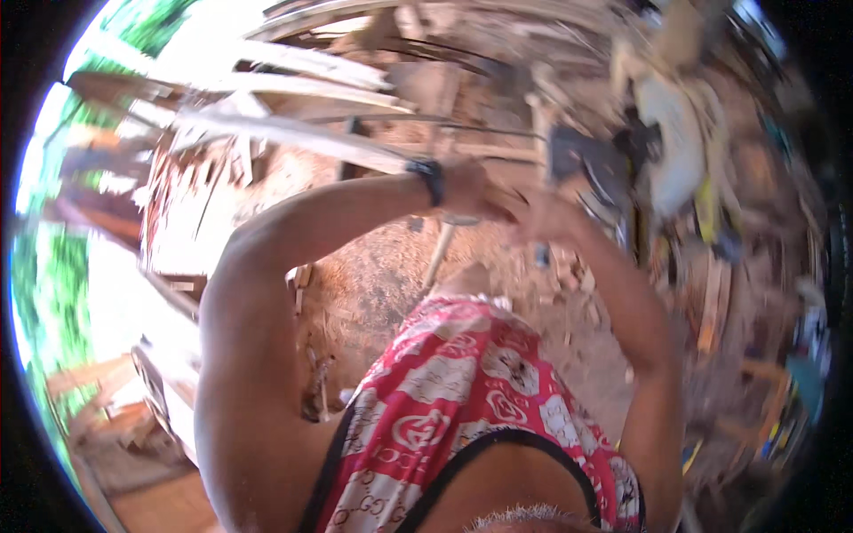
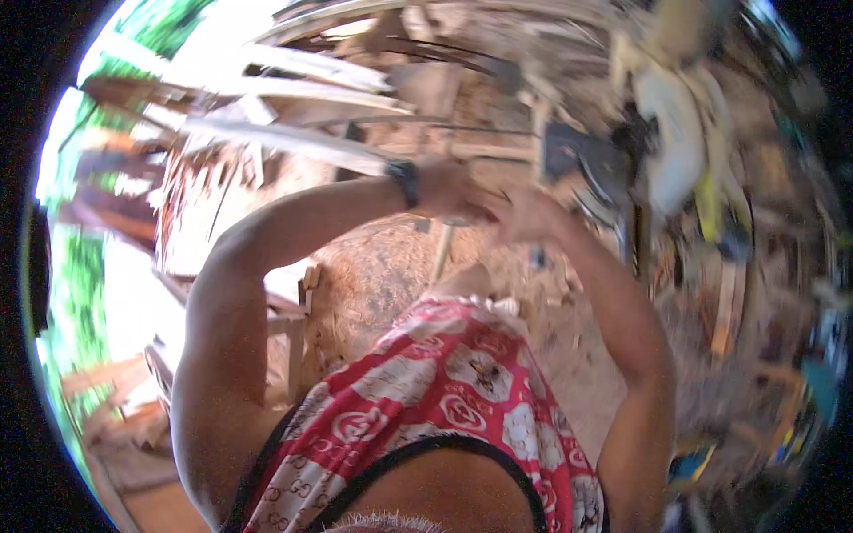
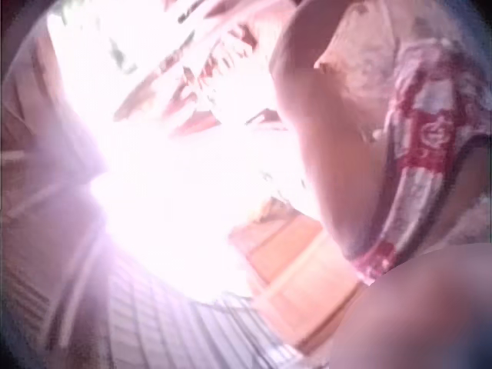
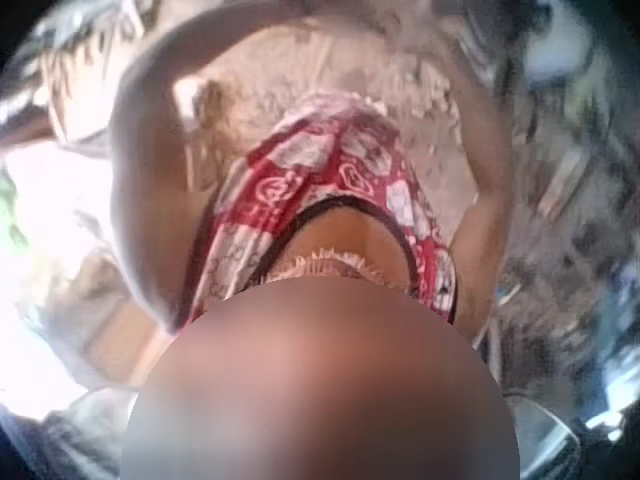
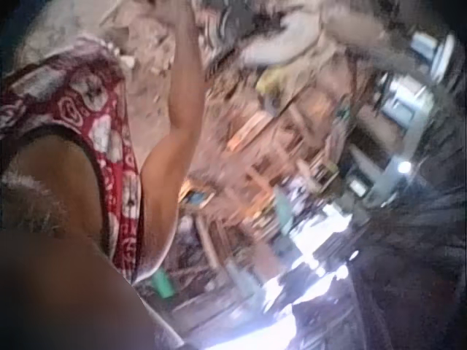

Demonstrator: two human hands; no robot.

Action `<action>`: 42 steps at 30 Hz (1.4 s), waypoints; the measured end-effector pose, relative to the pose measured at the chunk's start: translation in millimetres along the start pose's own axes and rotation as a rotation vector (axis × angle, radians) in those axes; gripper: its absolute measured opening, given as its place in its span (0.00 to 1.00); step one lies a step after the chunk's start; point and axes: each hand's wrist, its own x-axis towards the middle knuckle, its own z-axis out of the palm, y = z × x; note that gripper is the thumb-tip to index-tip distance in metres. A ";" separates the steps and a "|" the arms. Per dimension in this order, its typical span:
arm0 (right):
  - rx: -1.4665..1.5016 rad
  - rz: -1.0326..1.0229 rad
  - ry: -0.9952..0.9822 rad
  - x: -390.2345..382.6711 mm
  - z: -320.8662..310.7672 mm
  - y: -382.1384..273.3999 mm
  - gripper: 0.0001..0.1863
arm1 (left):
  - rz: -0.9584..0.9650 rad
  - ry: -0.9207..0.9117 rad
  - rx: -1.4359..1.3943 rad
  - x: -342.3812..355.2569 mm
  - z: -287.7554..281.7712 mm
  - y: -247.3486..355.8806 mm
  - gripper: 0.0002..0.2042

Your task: Cutting wood planks with a miter saw and sorting lumber in a workshop.

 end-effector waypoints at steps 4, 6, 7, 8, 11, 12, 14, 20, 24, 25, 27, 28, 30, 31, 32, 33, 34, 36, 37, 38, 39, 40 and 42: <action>-0.017 -0.013 0.022 -15.4 48.4 -37.8 0.43 | -0.068 0.011 0.066 -56.8 2.4 2.4 0.45; 0.166 -0.113 0.189 -11.0 85.8 -11.4 0.40 | -0.090 -0.024 0.049 -63.5 11.2 16.0 0.45; 0.185 -0.189 0.210 -10.7 97.0 -3.7 0.39 | -0.088 -0.073 0.052 -66.9 6.6 15.7 0.46; 0.202 -0.277 0.236 -9.6 104.0 -2.1 0.38 | -0.105 -0.065 0.120 -70.5 6.7 17.5 0.45; 0.300 -0.296 0.306 -7.7 119.5 -33.8 0.32 | -0.153 -0.061 0.255 -96.2 6.7 18.7 0.40; 0.352 -0.310 0.281 -5.4 123.3 -47.3 0.31 | -0.105 0.134 0.236 -112.8 11.3 15.1 0.32; 0.258 -0.278 0.270 -0.6 130.7 -50.3 0.30 | 0.101 1.027 0.237 -128.4 44.4 21.8 0.20; 0.506 -0.407 0.367 9.0 149.9 -105.0 0.31 | -0.287 1.111 -0.853 -229.6 80.4 19.0 0.23; 0.672 -0.380 0.344 12.5 162.5 -176.4 0.37 | -0.219 1.314 -1.497 -229.1 122.0 -16.2 0.40; 0.553 -0.517 0.388 25.4 171.0 -174.8 0.37 | 0.050 1.259 -1.650 -236.0 113.7 -19.4 0.46; 0.632 -0.518 0.364 36.1 193.0 -189.7 0.36 | 0.029 1.245 -1.583 -247.9 104.1 -29.9 0.45; 0.710 -0.523 0.318 40.1 203.8 -204.8 0.34 | -0.009 1.248 -1.519 -255.4 102.5 -36.2 0.44; 0.810 -0.522 0.256 54.2 227.1 -216.9 0.37 | -0.002 1.198 -1.497 -266.6 117.2 -57.8 0.42; 0.808 -0.540 0.241 69.0 242.2 -211.7 0.41 | 0.041 1.220 -1.508 -274.3 119.1 -60.5 0.41; 0.807 -0.555 0.232 85.5 257.4 -201.4 0.44 | 0.087 1.235 -1.524 -279.2 120.6 -62.5 0.40; 0.680 -0.664 0.198 108.2 270.5 -179.8 0.54 | 0.047 1.208 -1.526 -278.5 130.6 -68.5 0.39; 0.682 -0.660 0.203 108.4 271.8 -187.2 0.54 | 0.050 1.202 -1.528 -286.1 142.6 -73.9 0.39; 0.583 -0.821 0.221 92.7 255.4 -219.5 0.58 | -0.088 1.202 -1.367 -304.4 165.9 -81.7 0.40; 0.528 -0.663 0.099 83.3 237.3 -228.3 0.62 | -0.108 1.208 -1.198 -311.9 182.5 -89.1 0.40; 0.527 -0.654 0.110 72.0 223.7 -241.8 0.62 | -0.096 1.199 -1.204 -318.7 182.0 -83.8 0.40; 0.687 -0.625 0.046 64.2 212.2 -256.5 0.61 | -0.066 1.201 -1.213 -329.6 176.6 -74.1 0.40; 0.844 -0.592 -0.015 61.7 206.9 -265.6 0.61 | -0.032 1.202 -1.222 -336.0 176.2 -67.3 0.40; 0.597 -0.713 0.137 65.4 210.5 -270.4 0.55 | -0.052 1.070 -1.288 -327.6 201.7 -69.6 0.41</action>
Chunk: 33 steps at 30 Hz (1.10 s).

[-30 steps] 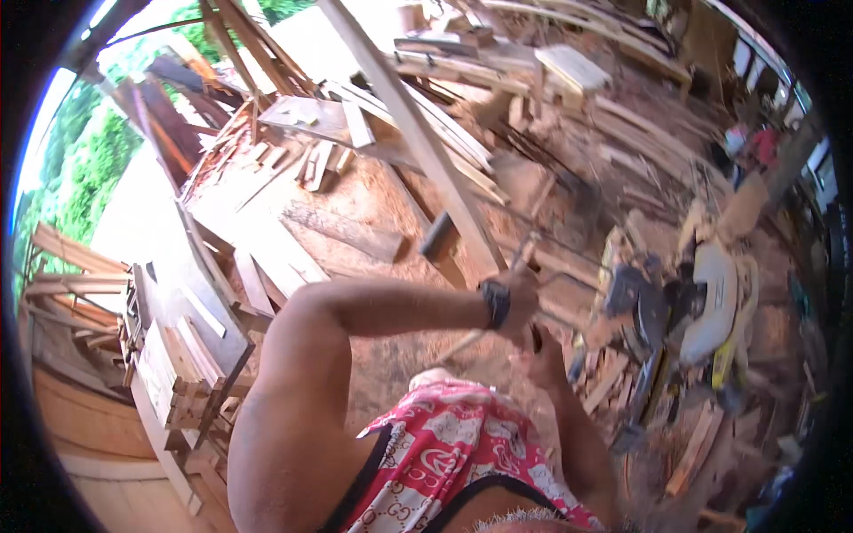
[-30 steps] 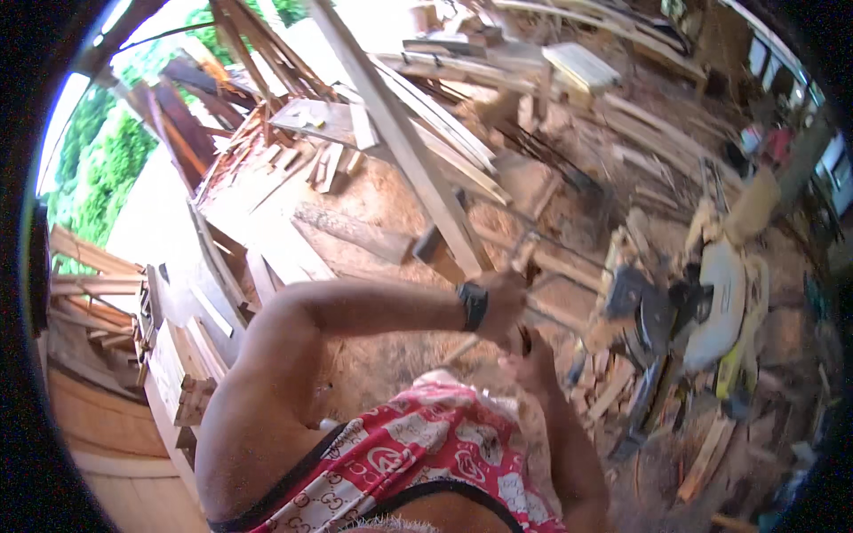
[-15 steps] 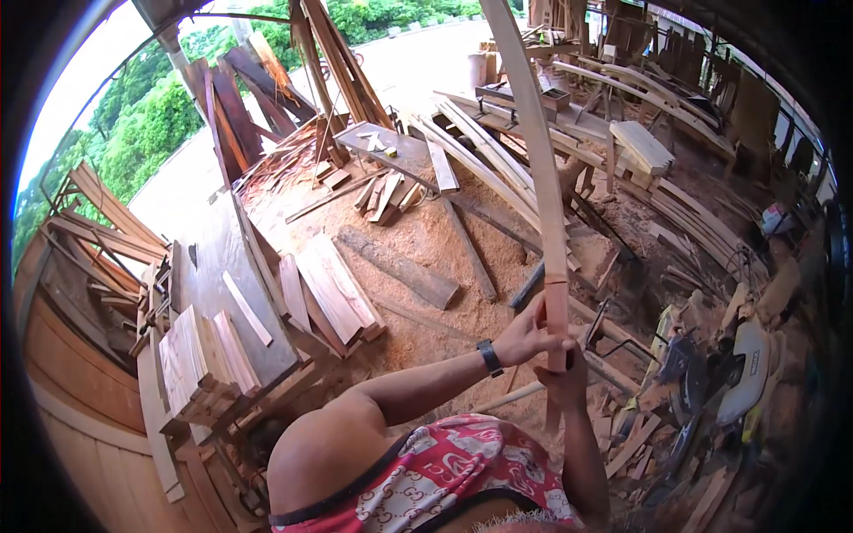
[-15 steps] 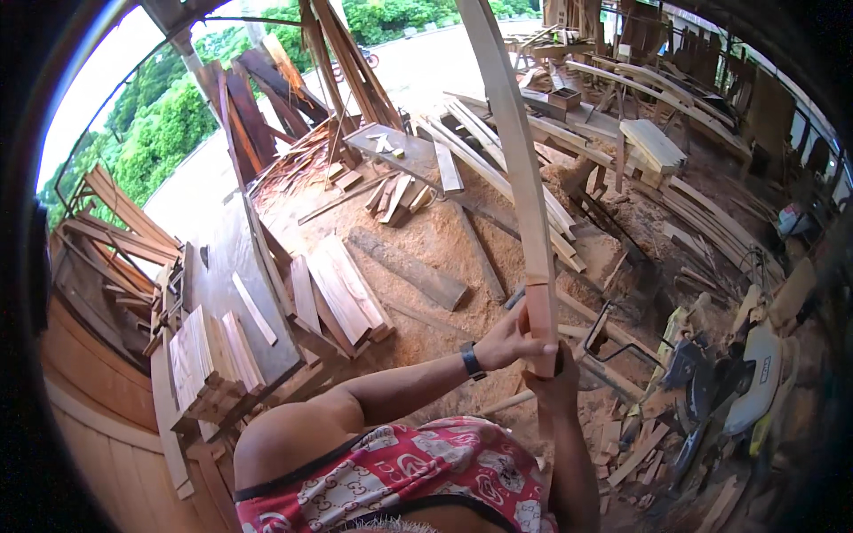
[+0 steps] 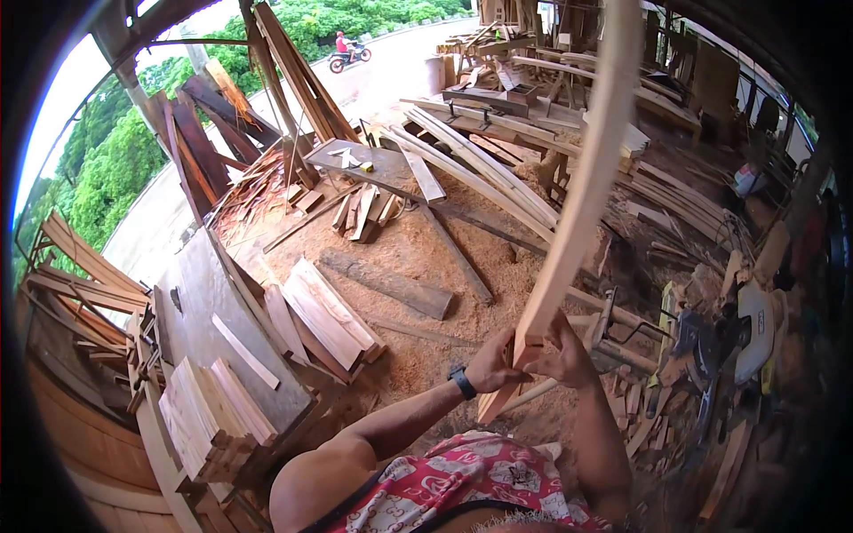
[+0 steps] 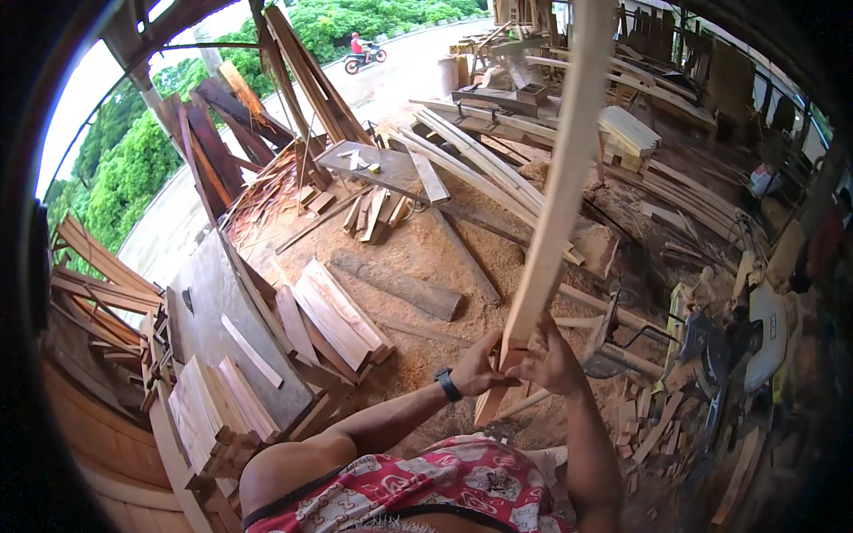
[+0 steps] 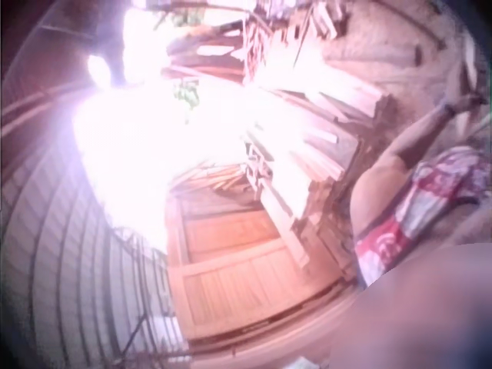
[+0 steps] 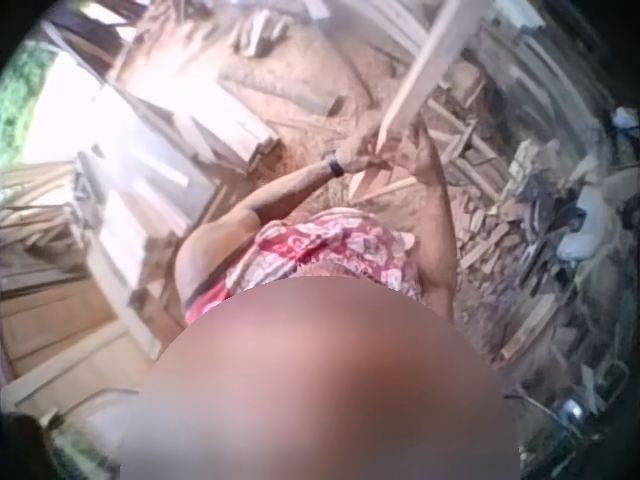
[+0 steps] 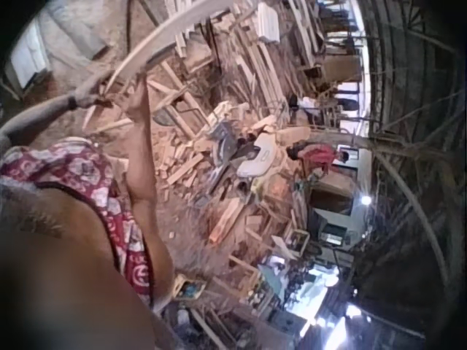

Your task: Cutting wood planks with a miter saw and sorting lumber in a workshop.

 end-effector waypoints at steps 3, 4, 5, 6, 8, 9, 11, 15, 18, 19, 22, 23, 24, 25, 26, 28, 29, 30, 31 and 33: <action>-0.114 0.186 -0.081 -3.6 12.9 -11.2 0.45 | 0.087 -0.020 0.088 -8.8 6.3 -4.9 0.39; -0.120 0.187 -0.077 -9.0 19.3 -17.9 0.45 | 0.091 -0.024 0.084 -9.6 5.2 -4.8 0.39; 0.024 0.204 0.033 -16.7 27.2 -24.6 0.41 | 0.063 -0.082 0.083 -9.7 4.1 -3.9 0.39; 0.168 0.221 0.145 -25.1 33.3 -28.3 0.38 | 0.034 -0.144 0.082 -10.7 3.5 -3.0 0.39; 0.135 0.260 0.208 -37.0 39.0 -25.4 0.34 | -0.004 -0.235 0.076 -10.0 2.7 -3.8 0.40; 0.174 0.250 0.272 -41.7 40.2 -22.4 0.33 | 0.022 -0.268 0.127 -6.0 3.3 -5.1 0.41; 0.136 0.197 0.338 -57.3 31.2 -17.6 0.29 | 0.098 -0.335 0.032 5.4 11.1 -6.0 0.42; 0.342 0.264 0.516 -63.7 39.5 1.4 0.38 | -0.172 -0.379 -0.218 -6.5 1.6 -41.0 0.40; 0.084 0.062 0.533 -60.4 41.2 -2.3 0.35 | -0.130 -0.200 -0.354 -28.7 4.6 -61.4 0.37; 0.158 0.057 0.604 -63.8 45.2 -10.8 0.34 | -0.059 -0.194 -0.062 -31.2 -0.9 -69.2 0.37; 0.230 0.067 0.694 -82.3 44.7 -4.6 0.33 | 0.041 -0.194 0.371 -28.5 3.2 -79.2 0.34; 0.275 0.068 0.738 -87.9 44.3 -3.7 0.32 | 0.004 -0.253 0.430 -27.0 5.6 -78.3 0.36; 0.321 0.068 0.781 -91.7 41.9 -2.2 0.32 | -0.032 -0.310 0.491 -22.2 8.5 -77.8 0.37; 0.221 0.133 0.818 -96.7 44.9 -0.1 0.28 | -0.040 -0.294 0.398 -27.0 13.4 -72.9 0.35; 0.220 0.133 0.837 -99.3 44.2 3.2 0.28 | -0.038 -0.313 0.398 -25.7 11.6 -76.7 0.35; 0.109 0.244 0.808 -103.1 44.5 11.2 0.26 | -0.054 -0.372 0.463 -22.5 7.3 -88.3 0.33; 0.147 0.220 0.843 -104.2 46.9 23.7 0.26 | -0.024 -0.374 0.466 -18.1 9.2 -88.5 0.33; 0.149 0.225 0.864 -107.3 42.8 36.7 0.26 | -0.025 -0.395 0.464 -11.2 8.6 -87.6 0.33; 0.043 0.419 0.723 -108.8 37.0 50.0 0.36 | -0.010 -0.451 0.448 -0.6 7.9 -81.2 0.34; -0.055 0.614 0.585 -103.4 32.4 52.1 0.46 | 0.021 -0.516 0.473 22.6 3.8 -73.9 0.36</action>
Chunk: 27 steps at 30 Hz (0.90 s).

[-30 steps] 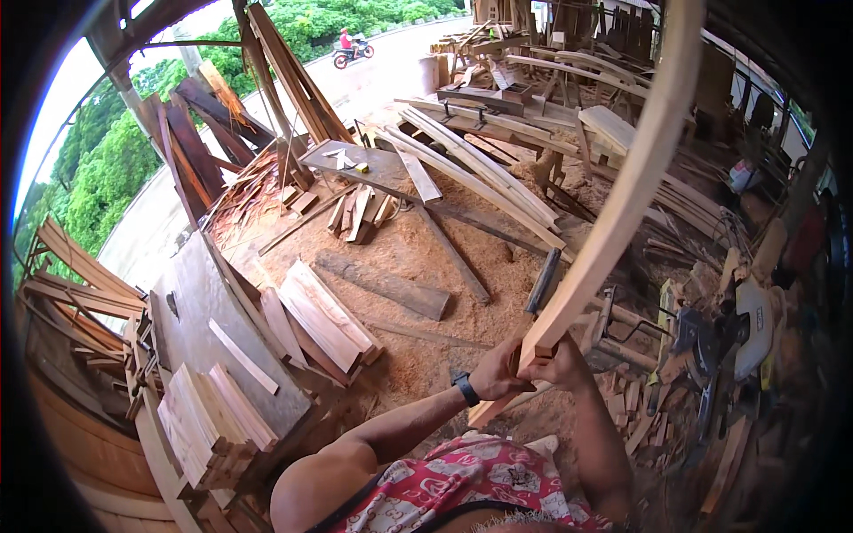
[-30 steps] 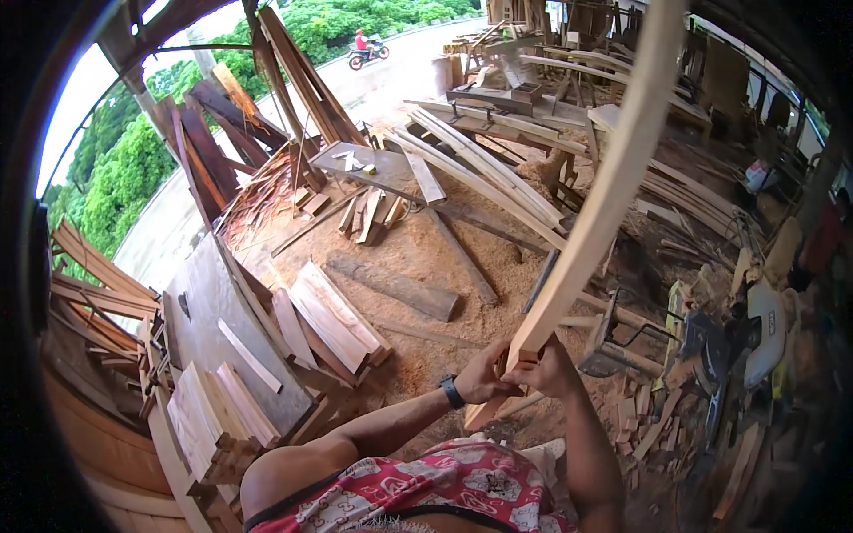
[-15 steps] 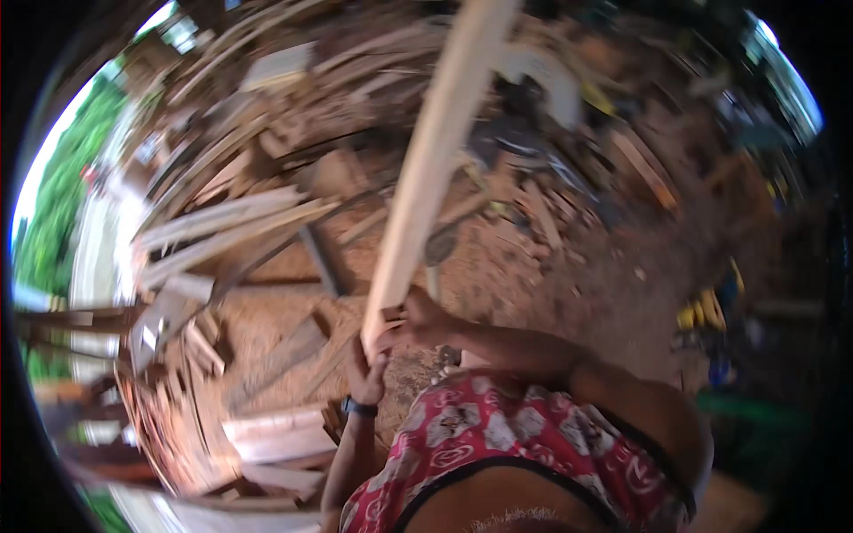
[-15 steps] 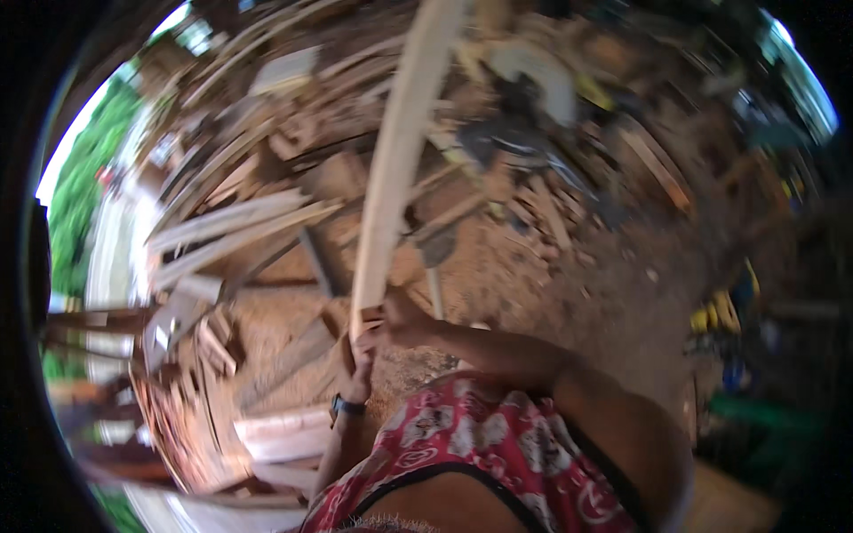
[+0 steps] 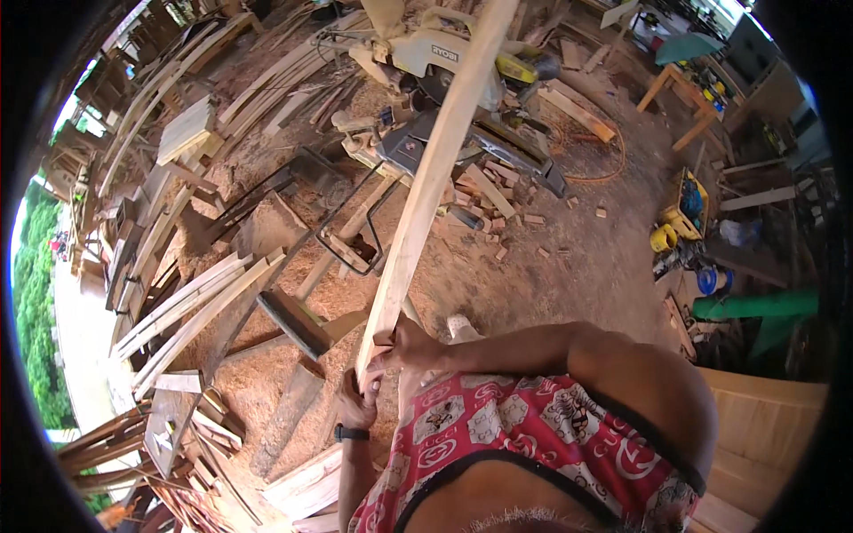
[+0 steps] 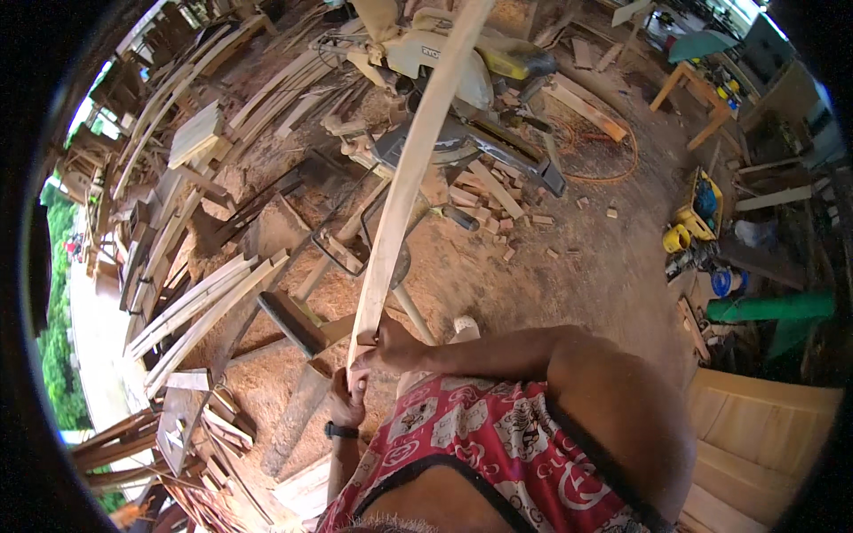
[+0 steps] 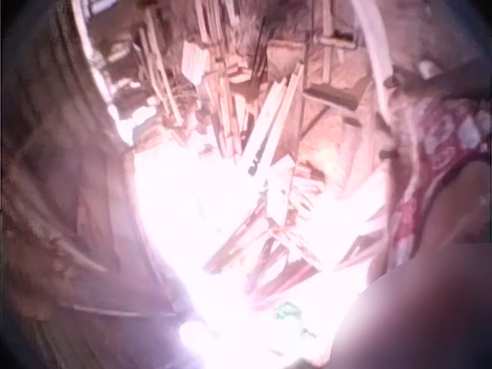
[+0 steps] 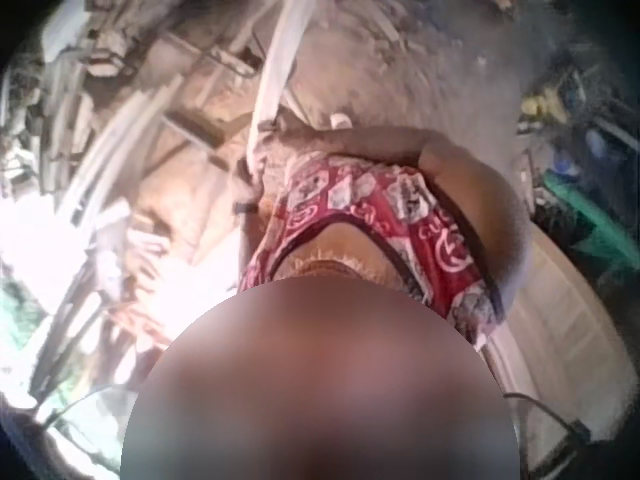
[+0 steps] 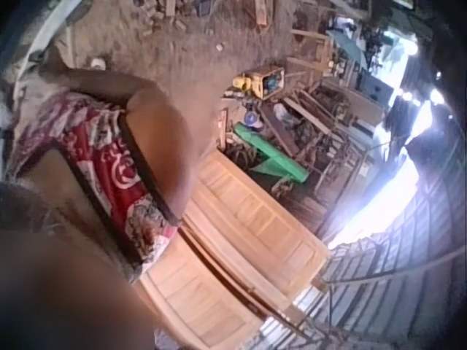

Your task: Cutting wood planks with a miter saw and sorting lumber in a workshop.

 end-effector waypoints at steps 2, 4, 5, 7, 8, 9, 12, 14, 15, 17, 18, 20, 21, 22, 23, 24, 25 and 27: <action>0.600 -0.103 0.152 -2.2 6.0 -23.4 0.41 | 0.072 -0.081 0.013 24.4 -19.4 -5.3 0.37; 0.574 -0.148 0.300 4.8 6.8 -38.7 0.37 | 0.211 -0.067 0.089 52.4 -34.9 -14.7 0.37; 0.545 -0.196 0.455 9.5 6.8 -41.7 0.34 | 0.090 -0.218 0.207 68.5 -55.5 21.5 0.37; 0.588 -0.252 0.543 26.5 12.5 -33.0 0.29 | 0.178 -0.231 0.162 91.2 -63.4 14.5 0.36; 0.685 -0.256 0.530 27.5 10.1 -44.6 0.29 | 0.185 -0.243 0.158 99.8 -69.9 15.3 0.36; 0.781 -0.261 0.517 29.7 11.3 -51.4 0.29 | 0.114 -0.322 0.194 107.0 -78.6 18.3 0.35; 0.707 -0.183 0.636 45.0 24.2 -39.6 0.25 | 0.055 -0.455 0.279 125.3 -87.6 -6.1 0.34; 0.689 -0.094 0.675 50.7 34.7 -31.6 0.23 | 0.062 -0.518 0.328 129.5 -95.8 -29.2 0.34; 0.723 -0.056 0.639 54.3 40.8 -28.3 0.21 | 0.124 -0.595 0.261 128.8 -101.8 -38.4 0.34; 0.758 -0.015 0.628 57.8 51.9 -36.0 0.18 | 0.199 -0.694 0.187 129.2 -108.3 -44.7 0.34; 0.878 0.014 0.633 59.1 58.9 -41.1 0.18 | 0.053 -0.712 0.264 127.0 -112.4 -45.8 0.35; 0.967 0.073 0.669 66.8 76.1 -41.4 0.19 | -0.107 -0.722 0.332 122.8 -124.9 -33.0 0.37; 0.968 0.077 0.679 71.1 82.5 -35.1 0.19 | -0.103 -0.732 0.329 122.1 -131.1 -33.4 0.37; 0.909 0.164 0.632 74.8 85.8 -33.5 0.22 | -0.138 -0.770 0.349 121.4 -135.9 -36.5 0.38; 0.849 0.250 0.579 77.4 90.0 -31.7 0.25 | -0.175 -0.806 0.368 119.1 -141.0 -40.0 0.39; 0.853 0.257 0.578 78.1 96.7 -30.1 0.25 | -0.181 -0.811 0.367 114.9 -147.2 -42.9 0.39; 0.815 0.280 0.538 74.5 102.2 -35.3 0.27 | -0.169 -0.783 0.359 108.2 -154.2 -44.8 0.40; 0.780 0.310 0.491 71.4 110.3 -25.7 0.28 | -0.168 -0.755 0.350 94.3 -167.2 -58.7 0.41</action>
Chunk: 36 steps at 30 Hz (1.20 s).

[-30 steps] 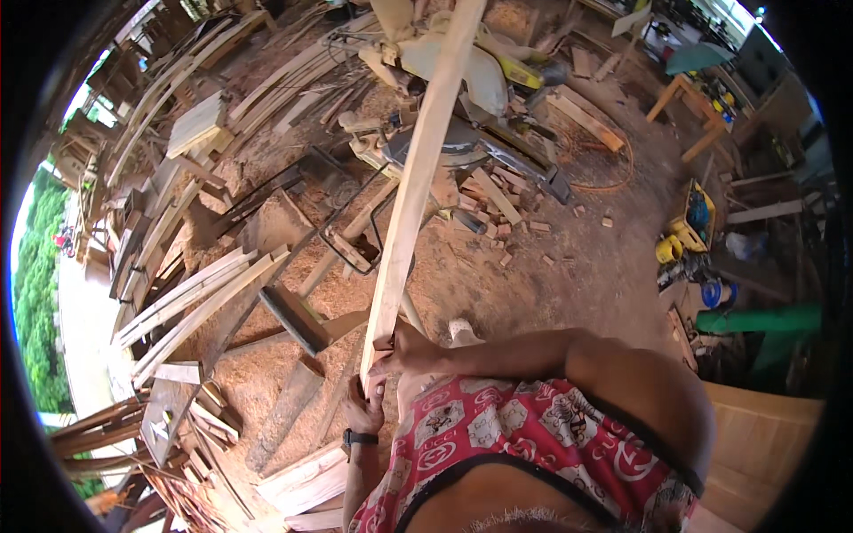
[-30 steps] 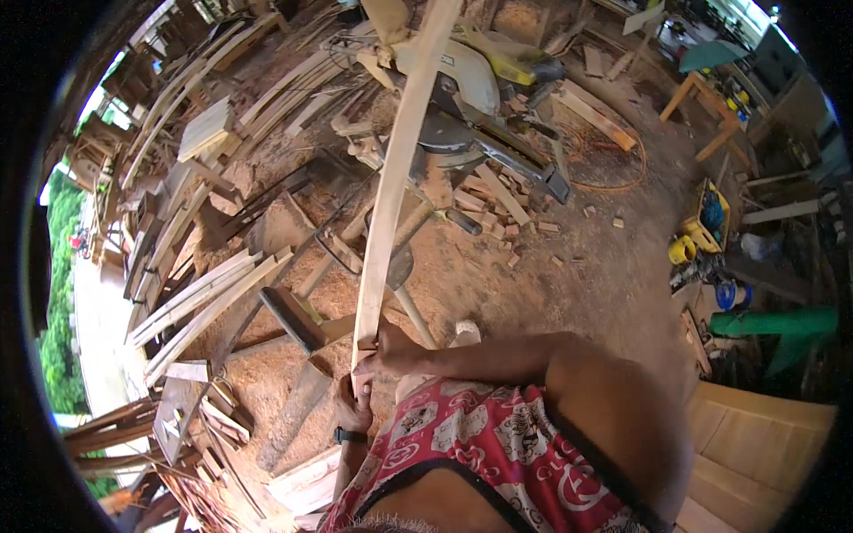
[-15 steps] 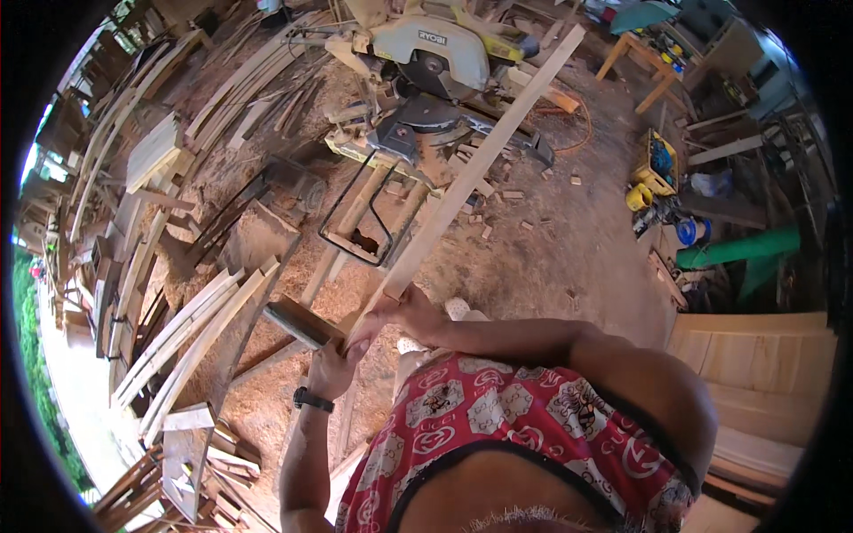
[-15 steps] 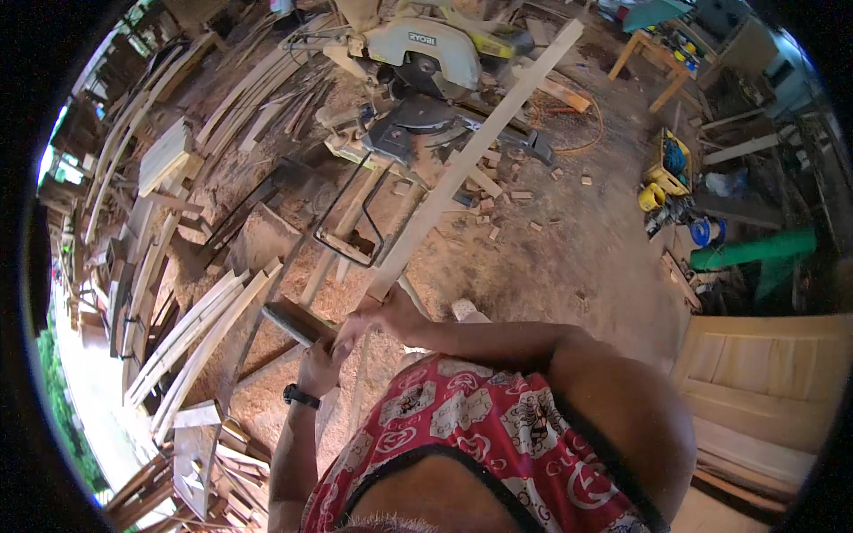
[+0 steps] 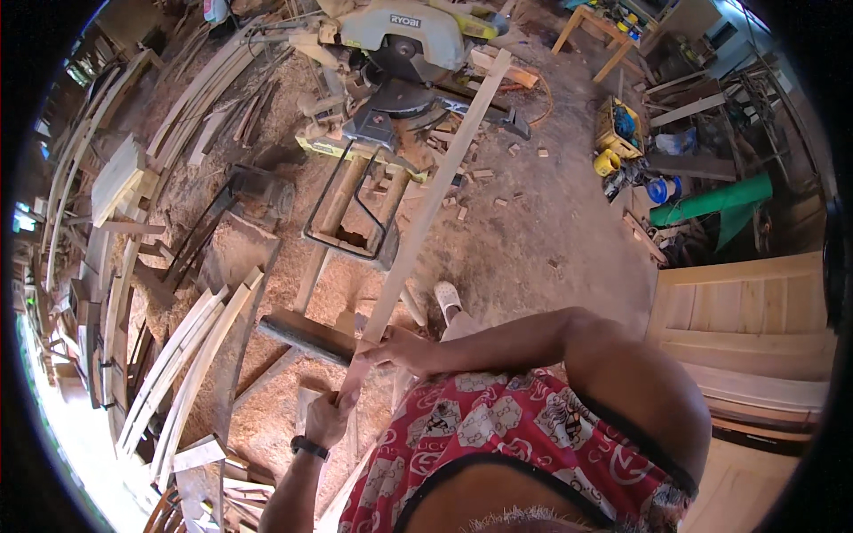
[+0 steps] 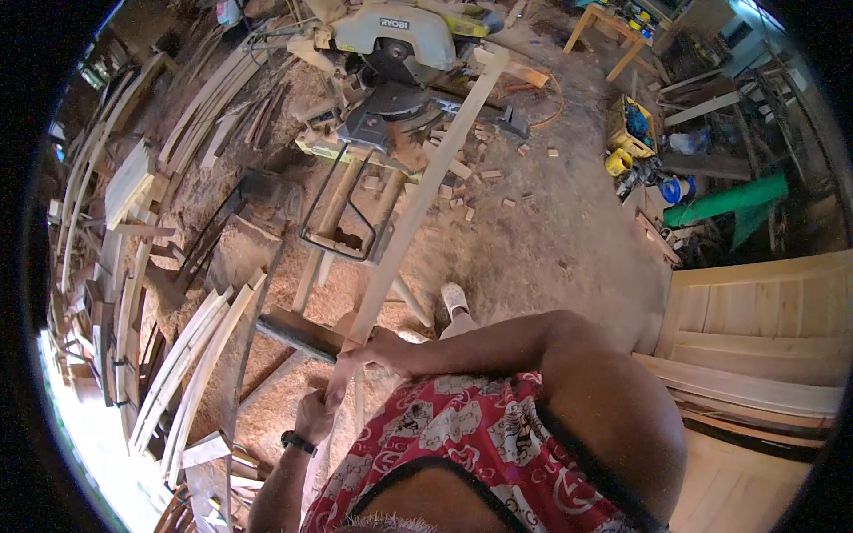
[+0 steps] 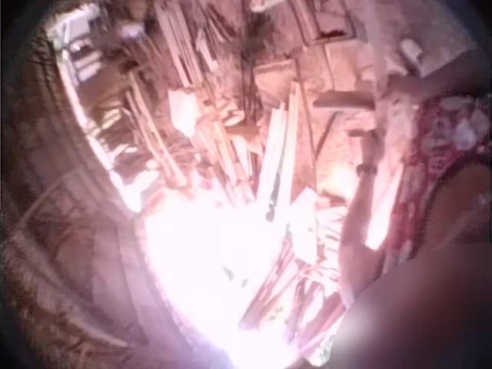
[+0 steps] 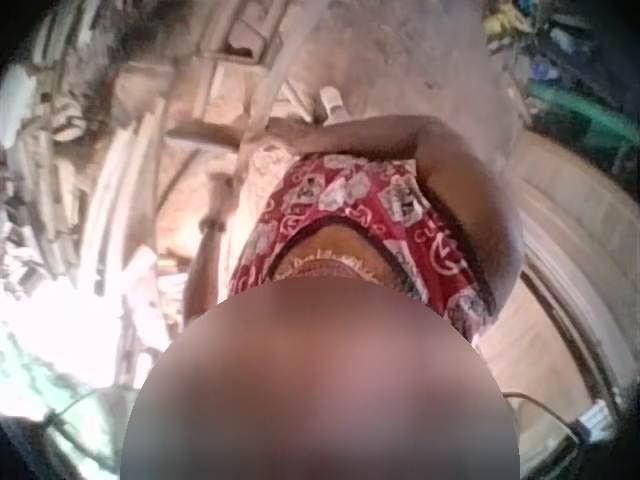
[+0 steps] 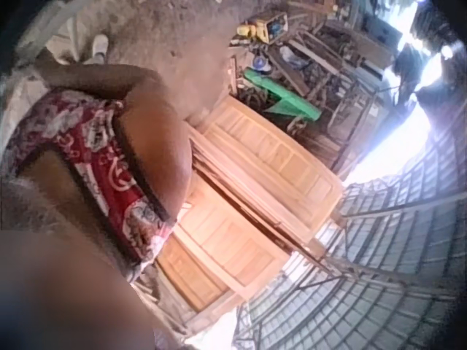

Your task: Cutting wood planks with a miter saw and sorting lumber in a workshop.

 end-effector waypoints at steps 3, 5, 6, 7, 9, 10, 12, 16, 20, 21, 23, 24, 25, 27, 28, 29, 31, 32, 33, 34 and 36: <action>0.202 0.404 -0.284 -7.7 -18.2 -4.1 0.29 | -0.016 -0.060 -0.095 -23.0 -0.7 -26.3 0.41; 0.243 0.435 -0.043 -20.9 -25.1 -36.0 0.30 | -0.050 -0.083 -0.118 -38.7 -0.1 -41.5 0.41; 0.236 0.348 -0.008 -18.9 -45.3 -46.3 0.25 | -0.067 -0.106 -0.143 -46.4 0.1 -50.0 0.42; 0.535 0.218 0.190 53.4 -96.3 10.6 0.22 | -0.072 -0.122 -0.122 -49.0 -3.4 -50.8 0.42; 0.719 -0.159 -0.067 48.7 -135.8 -42.3 0.20 | 0.002 -0.137 -0.234 -55.7 4.2 -66.7 0.42; 0.763 -0.226 -0.028 46.2 -146.9 -70.5 0.26 | 0.043 -0.147 -0.284 -59.1 9.4 -73.9 0.43; 0.916 -0.336 0.073 43.9 -156.5 -104.1 0.36 | -0.024 -0.196 -0.286 -58.5 17.8 -86.0 0.43; 0.969 -0.481 0.081 91.0 -209.5 -100.0 0.41 | -0.096 -0.294 -0.237 -47.2 15.3 -92.3 0.44; 0.816 -0.644 -0.027 127.3 -221.0 -80.0 0.35 | -0.063 -0.253 -0.290 -41.6 39.6 -135.4 0.41; 0.764 -0.676 0.005 130.2 -208.8 -80.8 0.31 | -0.063 -0.232 -0.334 -43.3 51.3 -159.7 0.41; 0.852 -0.639 0.019 129.1 -210.6 -81.3 0.27 | -0.019 -0.230 -0.333 -36.8 46.7 -149.9 0.41; 0.936 -0.588 0.026 129.1 -211.3 -81.7 0.24 | -0.012 -0.232 -0.324 -35.2 42.6 -146.2 0.41; 0.936 -0.594 0.032 128.6 -213.2 -81.1 0.24 | -0.016 -0.243 -0.286 -35.6 34.9 -127.7 0.40; 0.922 -0.661 -0.068 129.3 -211.2 -84.2 0.21 | -0.022 -0.244 -0.249 -39.2 28.4 -114.7 0.40; 0.920 -0.664 -0.072 130.5 -212.5 -84.8 0.21 | -0.023 -0.239 -0.234 -39.7 26.7 -111.8 0.40; 0.931 -0.660 -0.068 131.5 -213.4 -84.5 0.21 | -0.024 -0.233 -0.221 -40.6 25.2 -108.9 0.40; 0.935 -0.651 -0.069 131.1 -211.9 -84.9 0.21 | -0.023 -0.213 -0.196 -43.7 21.7 -100.8 0.40; 1.004 -0.623 -0.102 129.3 -208.7 -83.6 0.22 | -0.026 -0.196 -0.170 -44.4 22.3 -98.7 0.40; 1.072 -0.592 -0.135 128.0 -204.0 -80.9 0.23 | -0.027 -0.191 -0.180 -46.1 25.0 -104.4 0.40; 1.064 -0.582 -0.144 124.3 -193.4 -79.6 0.23 | 0.000 -0.168 -0.184 -52.2 27.4 -114.7 0.38; 0.966 -0.667 -0.375 113.1 -169.5 -73.3 0.24 | 0.026 -0.136 -0.196 -65.8 26.8 -132.6 0.37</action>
